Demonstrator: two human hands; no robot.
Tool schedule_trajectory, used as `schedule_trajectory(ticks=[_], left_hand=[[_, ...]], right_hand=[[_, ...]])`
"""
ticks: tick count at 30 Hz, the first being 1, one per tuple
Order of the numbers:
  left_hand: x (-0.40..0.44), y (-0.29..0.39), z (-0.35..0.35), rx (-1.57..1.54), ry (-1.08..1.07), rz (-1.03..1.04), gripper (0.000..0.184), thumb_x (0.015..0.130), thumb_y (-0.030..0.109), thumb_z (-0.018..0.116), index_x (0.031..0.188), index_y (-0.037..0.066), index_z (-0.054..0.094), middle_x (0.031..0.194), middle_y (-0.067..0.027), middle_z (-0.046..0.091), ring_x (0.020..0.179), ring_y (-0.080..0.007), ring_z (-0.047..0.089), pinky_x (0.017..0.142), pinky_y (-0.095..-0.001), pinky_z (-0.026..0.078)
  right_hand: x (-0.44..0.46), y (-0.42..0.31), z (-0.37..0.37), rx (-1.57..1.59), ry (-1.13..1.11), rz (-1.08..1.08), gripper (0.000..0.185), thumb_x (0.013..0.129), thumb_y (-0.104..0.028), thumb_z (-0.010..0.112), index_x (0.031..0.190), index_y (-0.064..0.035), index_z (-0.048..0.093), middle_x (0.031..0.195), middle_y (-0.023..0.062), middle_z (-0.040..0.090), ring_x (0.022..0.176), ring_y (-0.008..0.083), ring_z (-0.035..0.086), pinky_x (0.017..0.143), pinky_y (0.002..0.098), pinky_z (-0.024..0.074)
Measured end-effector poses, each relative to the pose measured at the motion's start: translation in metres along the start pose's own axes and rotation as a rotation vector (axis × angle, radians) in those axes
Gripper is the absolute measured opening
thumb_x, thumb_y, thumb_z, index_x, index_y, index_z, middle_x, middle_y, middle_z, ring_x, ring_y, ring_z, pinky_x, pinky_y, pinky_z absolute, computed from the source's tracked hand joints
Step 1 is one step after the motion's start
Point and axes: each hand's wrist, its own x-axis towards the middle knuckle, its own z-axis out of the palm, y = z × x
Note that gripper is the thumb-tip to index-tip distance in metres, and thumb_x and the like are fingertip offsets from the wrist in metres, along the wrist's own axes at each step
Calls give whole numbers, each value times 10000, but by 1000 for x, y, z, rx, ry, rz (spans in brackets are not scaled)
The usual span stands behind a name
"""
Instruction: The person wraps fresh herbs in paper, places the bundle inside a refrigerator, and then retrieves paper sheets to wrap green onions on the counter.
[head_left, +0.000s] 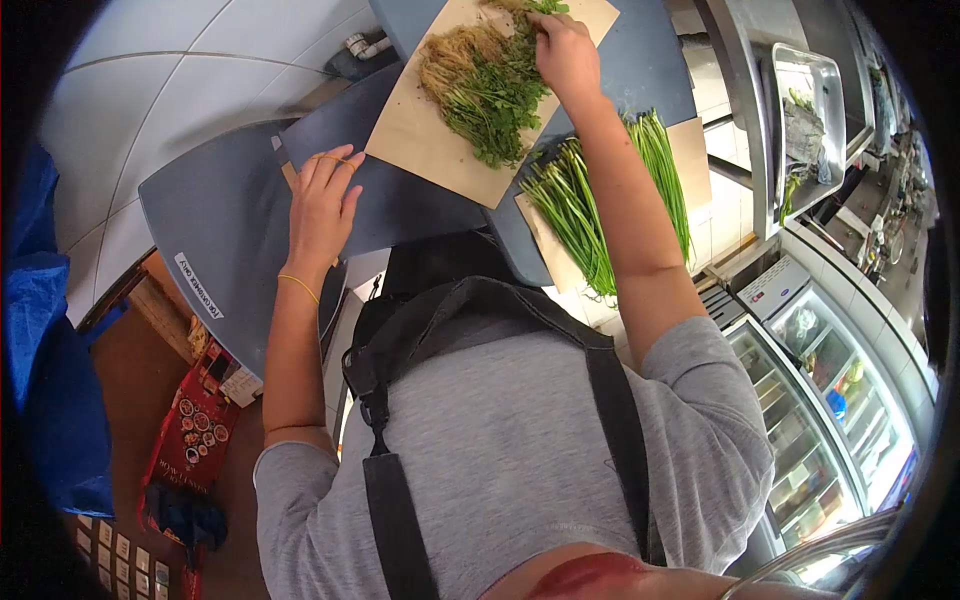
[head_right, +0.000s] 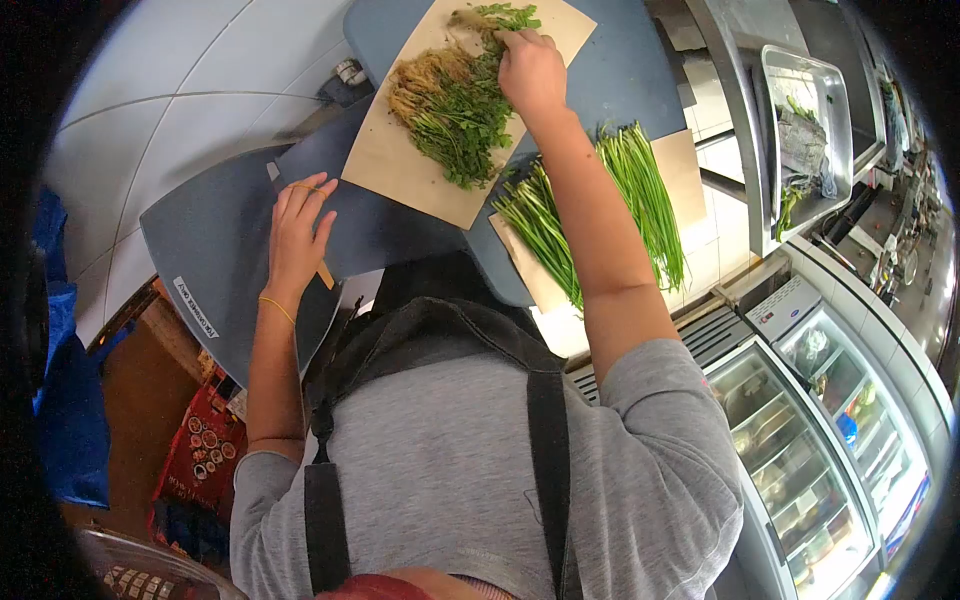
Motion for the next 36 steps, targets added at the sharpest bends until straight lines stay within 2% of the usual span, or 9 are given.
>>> schedule_trajectory(ticks=[3, 9, 12, 15, 21, 24, 30, 33, 36], left_hand=[[1, 2, 1, 3, -9, 0, 445, 877, 63, 701, 1317, 80, 641, 1380, -74, 590, 1279, -310, 520, 1085, -435, 420], [2, 5, 5, 7, -22, 22, 441, 876, 65, 702, 1313, 75, 640, 1384, -75, 586, 1276, -312, 516, 1092, -432, 414], [3, 4, 5, -2, -24, 20, 437, 877, 66, 701, 1310, 74, 640, 1387, -72, 584, 1281, -311, 513, 1099, -430, 409], [2, 5, 5, -18, -17, 6, 436, 877, 58, 700, 1309, 76, 640, 1388, -69, 585, 1286, -307, 512, 1104, -431, 408], [3, 8, 5, -37, -31, 2, 431, 877, 43, 700, 1303, 75, 646, 1384, -66, 587, 1285, -303, 516, 1103, -433, 412], [2, 7, 6, -29, -28, 10, 437, 869, 42, 708, 1301, 73, 647, 1381, -73, 588, 1273, -310, 522, 1096, -430, 415], [1, 3, 7, -23, -16, 35, 438, 858, 49, 718, 1290, 75, 649, 1376, -84, 588, 1248, -322, 535, 1079, -431, 418], [3, 5, 5, -56, -19, 21, 437, 860, 52, 714, 1291, 75, 646, 1373, -86, 590, 1248, -326, 536, 1079, -436, 415], [4, 3, 6, -45, -17, 34, 445, 861, 47, 710, 1299, 77, 640, 1363, -83, 594, 1246, -319, 540, 1070, -441, 419]], right_hand=[[5, 4, 15, -91, 14, -48, 320, 818, -58, 665, 1090, -192, 765, 1080, 106, 678, 1016, 333, 643, 857, 460, 545], [-3, 1, -1, 2, -73, -192, 287, 802, -77, 697, 1054, -194, 770, 1063, 73, 676, 999, 322, 635, 876, 440, 532], [-6, -6, -11, 64, 46, -168, 255, 796, -103, 731, 1033, -189, 770, 1055, 57, 679, 1008, 315, 634, 879, 429, 531], [-14, -17, -17, 115, -159, -144, 257, 792, -149, 767, 1045, -196, 765, 1051, 51, 683, 1023, 308, 636, 877, 428, 533], [-12, -27, -3, 114, -220, 67, 249, 817, -245, 797, 1051, -177, 746, 1009, 57, 683, 971, 291, 655, 868, 423, 533], [-9, -29, -7, 25, 9, -112, 244, 804, -233, 791, 1038, -188, 737, 1029, 60, 686, 1057, 300, 638, 872, 430, 540], [-33, -46, -7, 51, -282, -215, 280, 806, -178, 785, 1080, -172, 729, 1022, 58, 679, 1015, 310, 636, 882, 418, 529], [-33, -43, -4, -16, -100, -236, 299, 785, -162, 798, 1075, -161, 726, 1006, 64, 675, 1002, 303, 640, 872, 424, 528], [-35, -45, -10, 73, -97, -199, 321, 777, -158, 805, 1087, -159, 722, 1015, 61, 676, 999, 300, 643, 865, 432, 527]])
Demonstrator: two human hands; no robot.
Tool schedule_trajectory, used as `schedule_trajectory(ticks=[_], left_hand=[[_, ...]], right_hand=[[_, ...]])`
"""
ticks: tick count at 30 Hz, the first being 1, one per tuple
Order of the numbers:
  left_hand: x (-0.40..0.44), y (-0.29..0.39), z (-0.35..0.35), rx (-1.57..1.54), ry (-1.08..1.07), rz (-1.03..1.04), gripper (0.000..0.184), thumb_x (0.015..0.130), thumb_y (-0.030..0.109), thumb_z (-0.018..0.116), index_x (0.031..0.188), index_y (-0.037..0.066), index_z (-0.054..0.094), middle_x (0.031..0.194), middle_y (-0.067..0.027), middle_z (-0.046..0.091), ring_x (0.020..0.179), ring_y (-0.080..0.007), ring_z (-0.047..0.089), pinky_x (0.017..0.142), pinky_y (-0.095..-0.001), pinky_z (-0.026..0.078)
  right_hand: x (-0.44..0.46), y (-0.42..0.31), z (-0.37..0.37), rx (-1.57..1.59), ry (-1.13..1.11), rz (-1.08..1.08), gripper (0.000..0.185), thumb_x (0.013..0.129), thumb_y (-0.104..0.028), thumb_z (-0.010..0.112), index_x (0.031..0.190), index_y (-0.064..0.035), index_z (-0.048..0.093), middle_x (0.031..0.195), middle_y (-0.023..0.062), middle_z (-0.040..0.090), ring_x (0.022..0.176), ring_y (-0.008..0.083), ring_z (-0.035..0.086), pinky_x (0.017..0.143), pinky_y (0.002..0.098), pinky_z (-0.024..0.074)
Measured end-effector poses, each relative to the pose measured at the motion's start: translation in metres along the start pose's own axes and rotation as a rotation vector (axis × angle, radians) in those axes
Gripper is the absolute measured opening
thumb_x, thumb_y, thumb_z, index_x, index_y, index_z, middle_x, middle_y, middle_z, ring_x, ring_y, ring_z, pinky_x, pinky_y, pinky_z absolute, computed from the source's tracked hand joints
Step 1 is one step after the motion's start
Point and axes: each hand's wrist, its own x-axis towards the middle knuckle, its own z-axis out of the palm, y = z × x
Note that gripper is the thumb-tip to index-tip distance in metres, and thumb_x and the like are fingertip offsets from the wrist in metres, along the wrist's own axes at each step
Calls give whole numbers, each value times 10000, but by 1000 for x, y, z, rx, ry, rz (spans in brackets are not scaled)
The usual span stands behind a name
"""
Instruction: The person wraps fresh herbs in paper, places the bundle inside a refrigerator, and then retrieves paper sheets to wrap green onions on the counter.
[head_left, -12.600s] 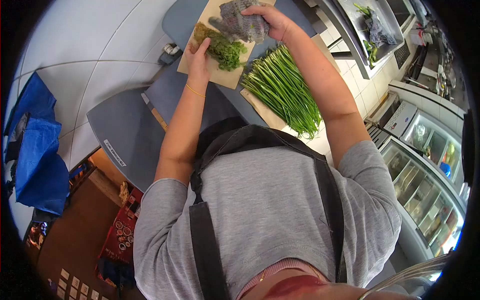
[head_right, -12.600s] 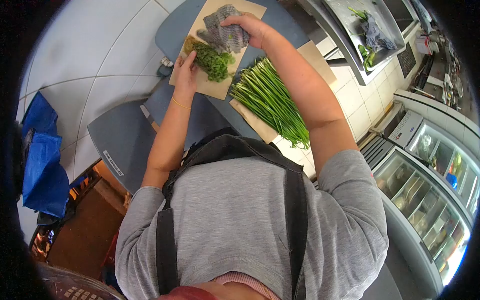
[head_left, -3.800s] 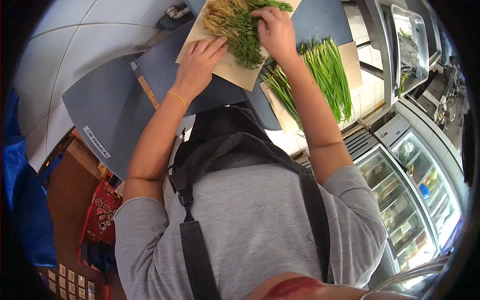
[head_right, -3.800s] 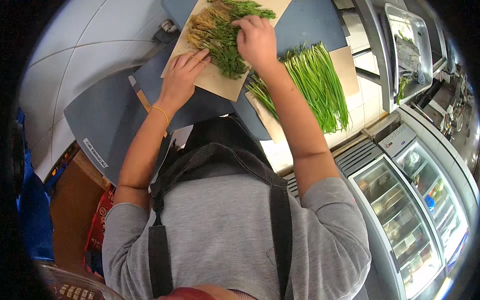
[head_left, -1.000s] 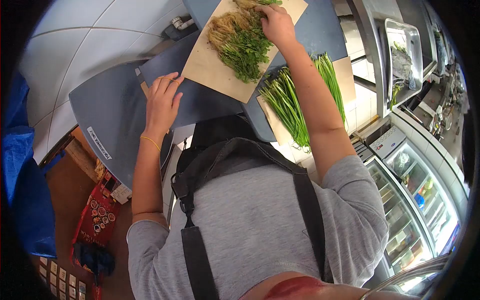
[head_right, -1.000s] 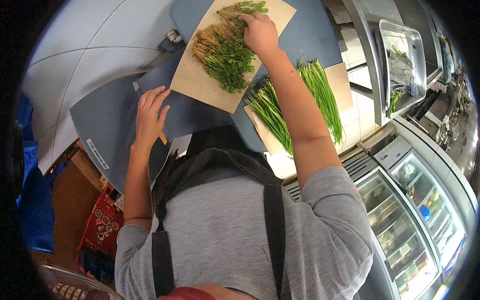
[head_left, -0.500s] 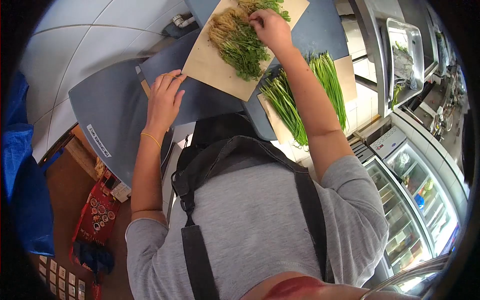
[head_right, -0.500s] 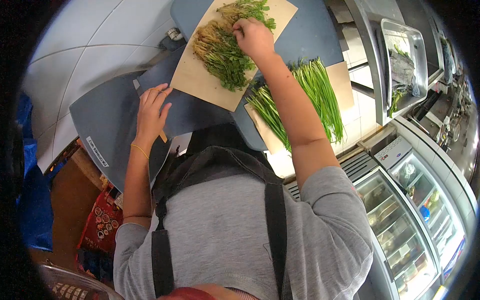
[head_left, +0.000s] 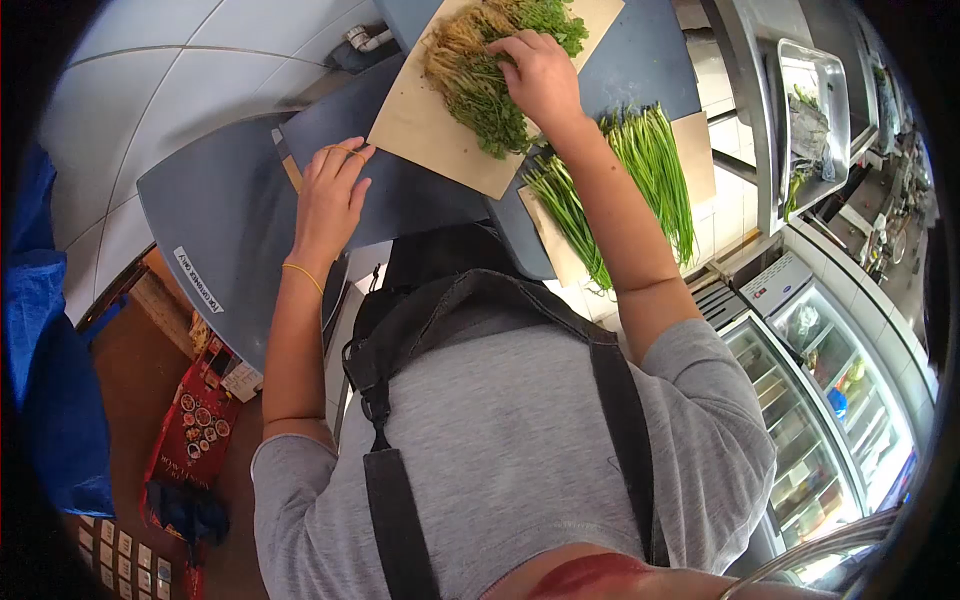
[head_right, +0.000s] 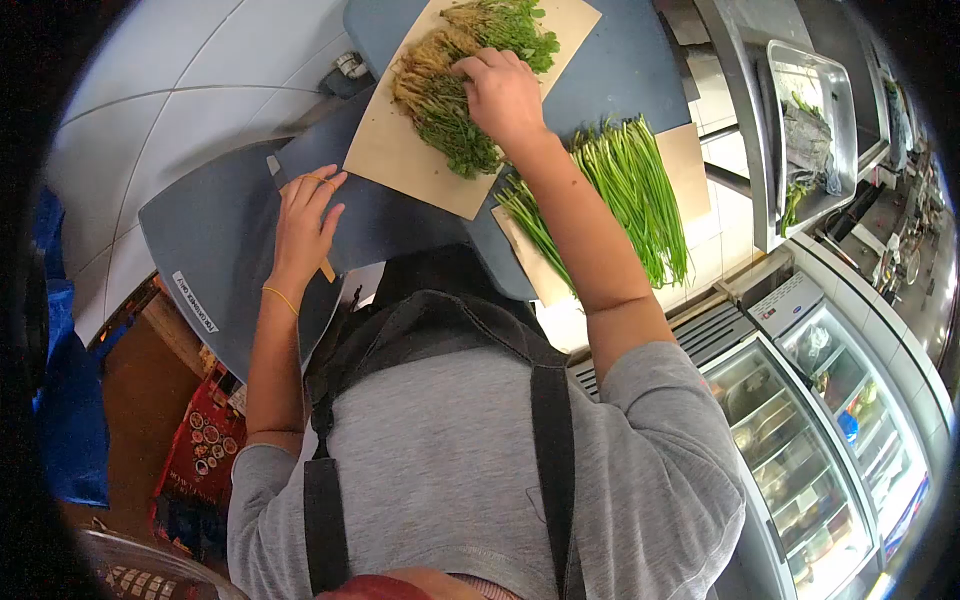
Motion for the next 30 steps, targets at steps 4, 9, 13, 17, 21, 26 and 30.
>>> schedule_trajectory(ticks=[4, 9, 13, 17, 21, 26, 30], left_hand=[[8, 4, 11, -28, -3, 57, 445, 862, 45, 700, 1300, 85, 639, 1333, -69, 608, 1244, -298, 544, 1056, -438, 425], [58, 38, 25, -45, 86, 279, 404, 866, 63, 679, 1268, 97, 656, 1299, -43, 626, 1232, -265, 553, 1043, -429, 433], [99, 38, 44, 71, 108, 374, 383, 851, 65, 679, 1233, 80, 678, 1255, -37, 639, 1201, -247, 557, 1044, -421, 431], [103, 37, 39, 209, -41, 311, 387, 839, 92, 695, 1225, 68, 688, 1203, -37, 646, 1167, -237, 557, 1051, -410, 426], [106, 47, 28, 177, -3, 282, 382, 840, 126, 713, 1217, 70, 694, 1167, -38, 652, 1155, -232, 558, 1056, -407, 422], [130, 44, 34, 214, 10, 386, 358, 864, 125, 697, 1219, 71, 693, 1177, -35, 660, 1167, -234, 555, 1054, -408, 421], [154, 54, 22, 223, -4, 379, 386, 880, 122, 679, 1264, 76, 672, 1272, -32, 640, 1216, -226, 542, 1075, -417, 408]], right_hand=[[-7, -13, -3, 1, -207, 87, 333, 772, -154, 804, 1095, -170, 723, 1026, 54, 672, 993, 299, 642, 870, 439, 527], [-6, -16, 0, 59, -160, -16, 433, 771, -157, 803, 1192, -228, 730, 1096, 42, 656, 1033, 282, 624, 900, 422, 513], [-13, -16, -8, -40, -159, -16, 487, 791, -145, 785, 1257, -264, 714, 1158, 29, 639, 1075, 281, 599, 934, 416, 488], [-20, -17, -20, -90, -112, 4, 441, 805, -134, 761, 1227, -258, 726, 1187, 28, 636, 1125, 285, 577, 950, 430, 466], [-30, -20, -21, 11, -133, 47, 377, 823, -102, 727, 1188, -197, 734, 1215, 43, 638, 1127, 284, 582, 940, 437, 462], [-33, -12, -17, 95, -68, 14, 339, 840, -36, 693, 1162, -136, 723, 1210, 61, 662, 1110, 315, 592, 922, 428, 484], [-13, 10, -31, 128, 73, 77, 307, 862, -61, 670, 1144, -161, 737, 1204, 62, 670, 1121, 307, 591, 945, 446, 470]])
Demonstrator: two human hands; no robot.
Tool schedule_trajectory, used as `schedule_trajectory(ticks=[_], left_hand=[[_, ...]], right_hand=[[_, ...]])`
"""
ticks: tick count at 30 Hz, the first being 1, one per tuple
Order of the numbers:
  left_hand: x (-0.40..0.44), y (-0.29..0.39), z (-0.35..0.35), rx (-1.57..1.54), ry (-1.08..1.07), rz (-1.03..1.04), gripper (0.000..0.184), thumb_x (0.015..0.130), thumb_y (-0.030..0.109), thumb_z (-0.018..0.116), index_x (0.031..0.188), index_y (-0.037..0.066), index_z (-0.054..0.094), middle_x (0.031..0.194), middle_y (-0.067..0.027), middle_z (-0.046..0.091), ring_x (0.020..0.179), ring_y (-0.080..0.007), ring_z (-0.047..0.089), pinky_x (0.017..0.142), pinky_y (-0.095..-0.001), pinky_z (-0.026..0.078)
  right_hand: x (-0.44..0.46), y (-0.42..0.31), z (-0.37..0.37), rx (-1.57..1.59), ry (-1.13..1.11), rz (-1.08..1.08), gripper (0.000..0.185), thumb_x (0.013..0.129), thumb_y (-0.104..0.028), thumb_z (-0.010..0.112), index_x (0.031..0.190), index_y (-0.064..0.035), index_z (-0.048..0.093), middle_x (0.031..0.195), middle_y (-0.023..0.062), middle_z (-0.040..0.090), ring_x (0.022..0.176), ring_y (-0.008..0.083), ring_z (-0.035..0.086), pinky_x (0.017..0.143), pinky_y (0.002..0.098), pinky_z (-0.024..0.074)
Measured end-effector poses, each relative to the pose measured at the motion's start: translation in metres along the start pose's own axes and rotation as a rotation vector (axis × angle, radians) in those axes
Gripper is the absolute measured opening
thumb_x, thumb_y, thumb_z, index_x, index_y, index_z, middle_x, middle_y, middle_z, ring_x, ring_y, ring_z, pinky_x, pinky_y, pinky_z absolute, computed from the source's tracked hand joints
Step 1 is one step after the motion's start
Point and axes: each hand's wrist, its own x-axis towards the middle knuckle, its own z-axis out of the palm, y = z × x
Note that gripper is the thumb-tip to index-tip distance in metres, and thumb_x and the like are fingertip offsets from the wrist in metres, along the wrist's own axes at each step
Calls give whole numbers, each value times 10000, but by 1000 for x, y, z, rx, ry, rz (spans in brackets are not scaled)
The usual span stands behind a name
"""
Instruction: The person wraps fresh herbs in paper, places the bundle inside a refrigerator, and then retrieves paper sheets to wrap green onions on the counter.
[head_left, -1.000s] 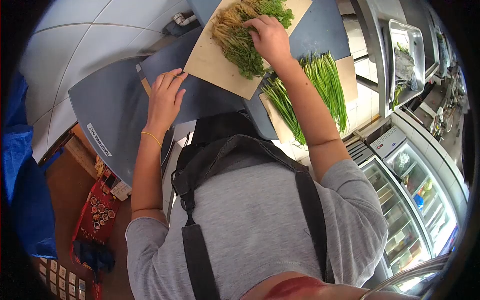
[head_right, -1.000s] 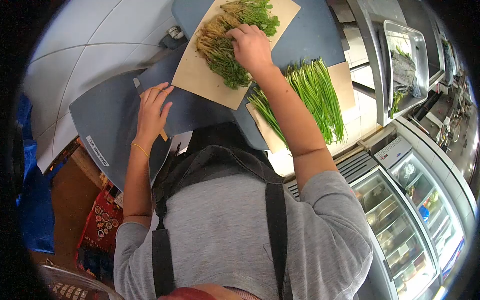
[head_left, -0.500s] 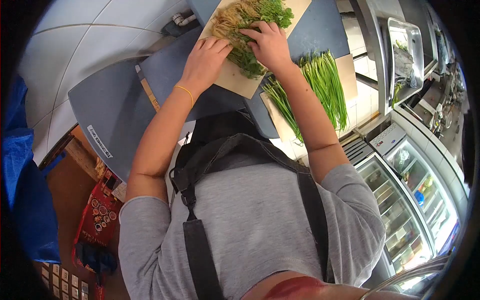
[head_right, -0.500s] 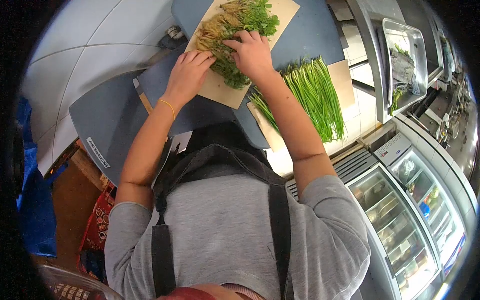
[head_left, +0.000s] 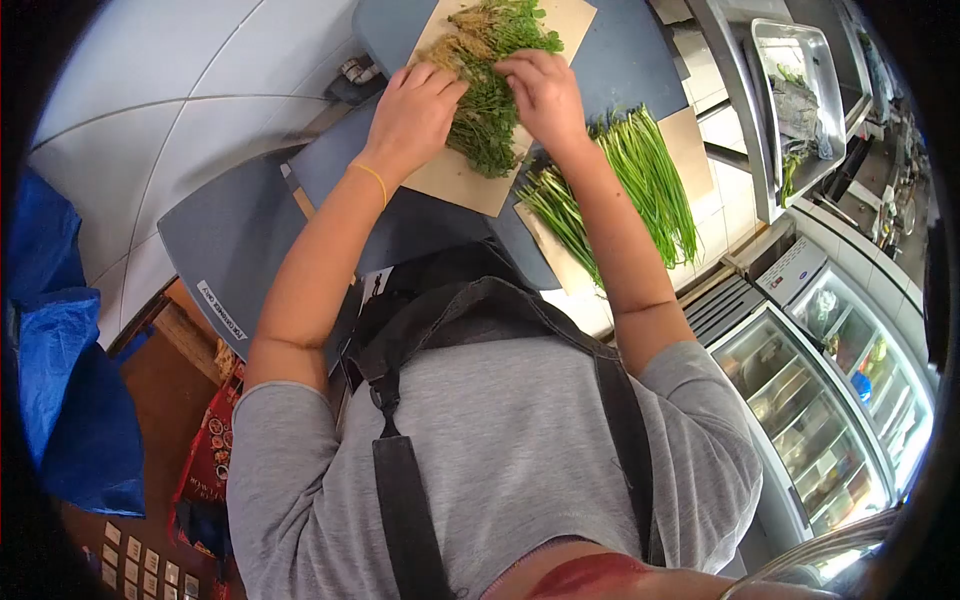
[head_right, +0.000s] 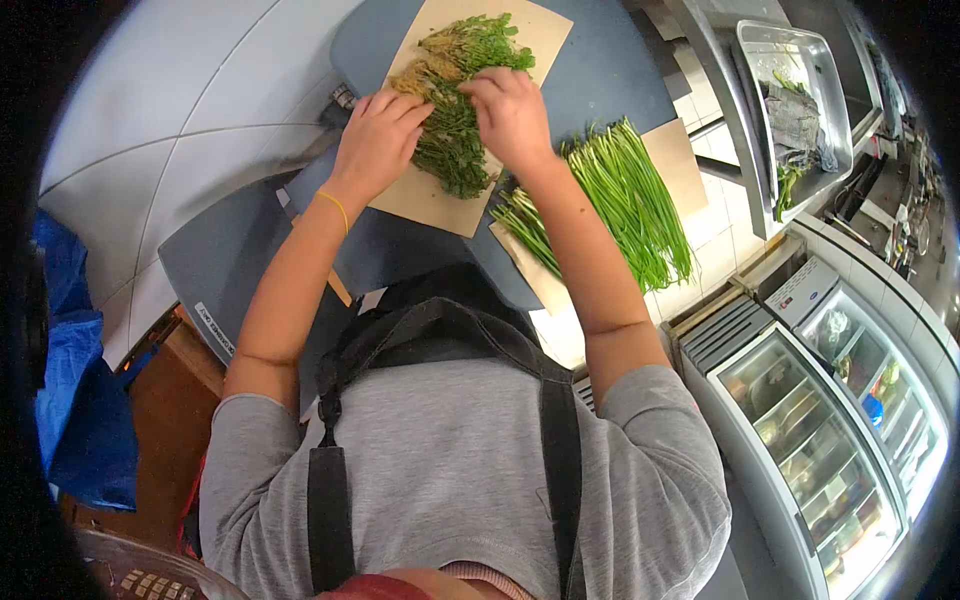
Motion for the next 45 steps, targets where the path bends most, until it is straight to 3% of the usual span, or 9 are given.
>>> schedule_trajectory(ticks=[3, 9, 13, 18, 21, 24, 30, 41, 45], left_hand=[[35, -4, 9, 56, 145, 132, 406, 899, 127, 672, 1302, 77, 653, 1359, -33, 607, 1276, -226, 521, 1092, -419, 400], [100, -29, 68, 42, 352, -150, 374, 933, 127, 660, 1307, 112, 663, 1411, -46, 600, 1325, -251, 511, 1104, -425, 413], [123, -46, 80, -111, 169, -74, 333, 914, 88, 672, 1238, 157, 708, 1306, -40, 669, 1261, -257, 566, 1110, -443, 420], [128, -75, 79, -183, 94, 39, 294, 902, 90, 680, 1173, 190, 730, 1204, -13, 701, 1199, -267, 592, 1074, -446, 433], [108, -67, 29, -305, 206, 31, 423, 808, 128, 730, 1231, 139, 702, 1315, -161, 644, 1256, -299, 557, 1136, -449, 375], [49, -65, -7, -138, 348, 111, 265, 893, 167, 706, 1157, 180, 727, 1158, -21, 697, 1153, -271, 597, 1035, -447, 432], [-93, -20, 6, -174, -1, 293, 436, 798, 337, 776, 1160, 110, 685, 1171, -58, 635, 1149, -246, 562, 1059, -434, 406], [-59, -18, 6, -113, 208, 320, 202, 821, 80, 639, 1020, 46, 658, 1178, -89, 654, 1156, -262, 582, 1067, -430, 421], [-22, -26, 5, -173, -8, 281, 141, 826, 98, 638, 960, 56, 658, 1022, -90, 675, 1080, -269, 613, 1010, -429, 443]], right_hand=[[19, 21, 7, -127, 107, 5, 323, 869, -58, 669, 1164, -176, 730, 1225, 61, 663, 1144, 319, 579, 962, 454, 469], [40, 65, 32, -203, 230, 212, 385, 838, -96, 720, 1209, -198, 707, 1257, 59, 654, 1183, 333, 567, 977, 472, 458], [35, 74, 25, -76, -2, 257, 384, 830, -85, 727, 1193, -210, 715, 1240, 52, 664, 1183, 326, 569, 970, 458, 454], [32, 61, 19, -138, 108, 168, 359, 824, -77, 728, 1157, -209, 729, 1235, 47, 666, 1176, 322, 572, 967, 452, 450], [36, 53, 15, -148, 179, 93, 382, 807, -72, 736, 1168, -197, 721, 1228, 69, 655, 1169, 334, 566, 967, 465, 447], [25, 18, 3, -135, 206, -2, 372, 804, -77, 741, 1164, -165, 709, 1192, 83, 647, 1147, 337, 562, 959, 465, 452], [-43, -54, 29, -27, -152, -151, 426, 797, -152, 762, 1212, -117, 672, 1245, 75, 612, 1165, 313, 549, 958, 458, 435], [-74, -103, -6, -40, -189, -29, 790, 751, -407, 847, 1427, -120, 558, 1440, 134, 529, 1330, 366, 461, 1092, 504, 341], [-75, -100, -10, -42, -126, 59, 729, 745, -235, 838, 1400, -88, 552, 1403, 152, 540, 1303, 387, 476, 1071, 516, 361]])
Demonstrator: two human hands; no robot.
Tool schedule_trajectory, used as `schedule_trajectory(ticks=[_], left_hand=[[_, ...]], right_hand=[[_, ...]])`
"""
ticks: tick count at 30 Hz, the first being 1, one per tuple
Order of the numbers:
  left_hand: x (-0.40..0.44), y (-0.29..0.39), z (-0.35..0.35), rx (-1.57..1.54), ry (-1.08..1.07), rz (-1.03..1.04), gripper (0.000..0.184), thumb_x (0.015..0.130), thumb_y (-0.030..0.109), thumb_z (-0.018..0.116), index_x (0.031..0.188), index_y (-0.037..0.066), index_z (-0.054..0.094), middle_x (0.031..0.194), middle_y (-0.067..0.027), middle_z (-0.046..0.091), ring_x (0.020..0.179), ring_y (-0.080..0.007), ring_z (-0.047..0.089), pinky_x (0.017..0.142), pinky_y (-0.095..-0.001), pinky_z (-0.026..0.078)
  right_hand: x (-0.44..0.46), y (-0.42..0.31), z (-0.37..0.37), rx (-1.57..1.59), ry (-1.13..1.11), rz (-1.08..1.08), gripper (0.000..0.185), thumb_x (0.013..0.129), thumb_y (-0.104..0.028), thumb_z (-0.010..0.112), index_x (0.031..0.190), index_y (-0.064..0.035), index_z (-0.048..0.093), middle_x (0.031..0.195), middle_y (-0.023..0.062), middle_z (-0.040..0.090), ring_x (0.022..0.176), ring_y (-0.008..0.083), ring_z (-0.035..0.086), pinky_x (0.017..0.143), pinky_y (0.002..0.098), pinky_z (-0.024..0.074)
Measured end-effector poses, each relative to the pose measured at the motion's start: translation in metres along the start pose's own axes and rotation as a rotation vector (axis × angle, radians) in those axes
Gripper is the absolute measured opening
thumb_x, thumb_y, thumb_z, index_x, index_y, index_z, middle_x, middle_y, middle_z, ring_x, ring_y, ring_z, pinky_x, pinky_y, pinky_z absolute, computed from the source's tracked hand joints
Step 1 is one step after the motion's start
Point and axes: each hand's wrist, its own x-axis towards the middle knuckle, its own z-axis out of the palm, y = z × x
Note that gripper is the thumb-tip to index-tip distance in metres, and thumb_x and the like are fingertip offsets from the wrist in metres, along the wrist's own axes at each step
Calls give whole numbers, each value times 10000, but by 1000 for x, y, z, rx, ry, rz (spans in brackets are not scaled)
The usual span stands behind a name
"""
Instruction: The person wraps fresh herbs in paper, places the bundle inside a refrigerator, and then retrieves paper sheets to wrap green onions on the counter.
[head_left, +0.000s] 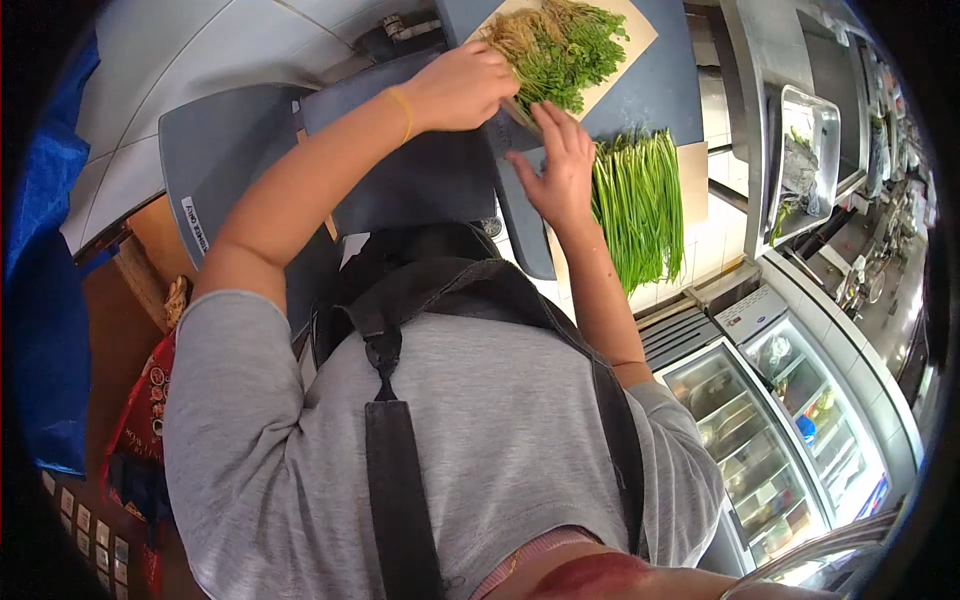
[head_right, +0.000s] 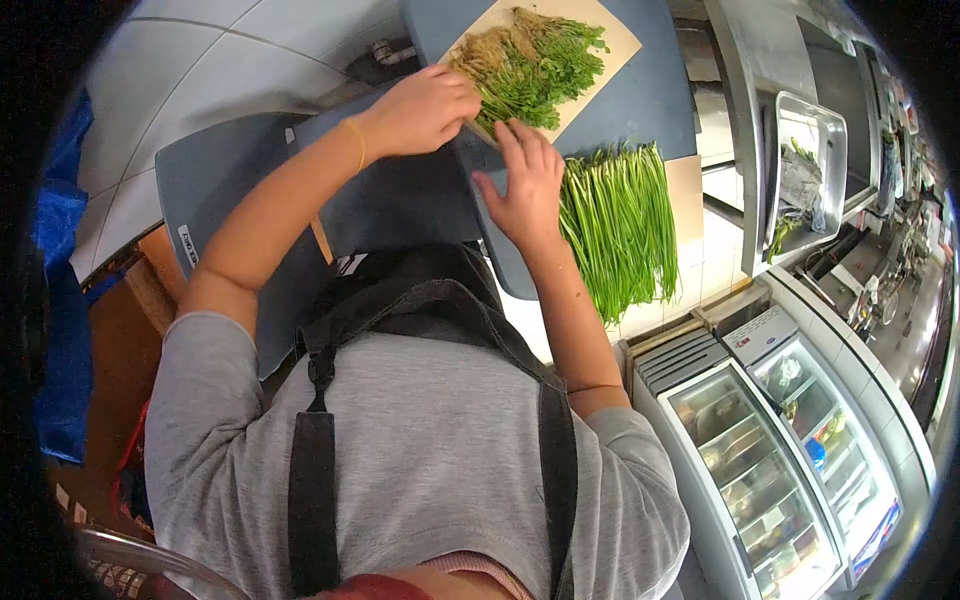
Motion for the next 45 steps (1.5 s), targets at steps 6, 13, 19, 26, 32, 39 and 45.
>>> schedule_trajectory(ticks=[6, 13, 19, 26, 32, 39, 45], left_hand=[[40, -9, -18, -22, -226, -111, 77, 798, 121, 675, 846, 69, 644, 913, -76, 655, 1007, -278, 627, 924, -423, 476], [-5, 1, -17, -109, -205, -40, 186, 734, 40, 709, 882, 93, 610, 938, -52, 614, 1024, -270, 597, 917, -405, 463], [-47, 19, 15, 113, 21, 13, 184, 798, 62, 647, 980, 87, 637, 1040, -13, 611, 1031, -204, 582, 919, -361, 463], [-70, 17, 42, 150, 167, -38, 217, 783, 82, 675, 994, 97, 628, 1042, -32, 597, 1052, -217, 581, 967, -368, 460], [-69, 17, 33, 129, 187, -12, 191, 797, 103, 682, 981, 94, 630, 1036, -37, 600, 1048, -219, 582, 962, -372, 465], [-69, 17, 34, 104, 174, -15, 179, 809, 103, 678, 979, 91, 625, 1051, -38, 612, 1053, -228, 584, 961, -379, 464], [-65, 20, 32, 128, 259, -11, 177, 828, 96, 652, 1002, 84, 622, 1108, -39, 635, 1092, -224, 586, 974, -384, 458]], right_hand=[[6, -7, -10, -146, 183, -17, 668, 760, -156, 806, 1378, -88, 563, 1378, 141, 560, 1253, 368, 509, 1043, 489, 384], [42, 28, 3, 47, 163, 2, 401, 829, -155, 767, 1207, -54, 681, 1222, 131, 667, 1128, 350, 591, 979, 460, 456], [56, 29, 32, -142, -50, -88, 444, 776, -108, 776, 1213, -127, 700, 1214, 69, 645, 1115, 315, 596, 961, 433, 474], [34, 24, 48, 162, -81, -145, 403, 760, -35, 756, 1153, -121, 726, 1182, 83, 645, 1091, 322, 595, 935, 421, 487], [38, 19, 40, -8, 77, -133, 419, 736, -4, 741, 1138, -120, 725, 1138, 96, 640, 1051, 332, 591, 921, 425, 483], [39, 19, 48, 83, -1, -194, 359, 769, 40, 667, 1105, -85, 699, 1030, 111, 668, 980, 344, 609, 886, 437, 491], [17, 5, 56, 173, 61, -222, 327, 793, -3, 650, 1112, -68, 687, 987, 102, 669, 985, 337, 602, 889, 450, 469]])
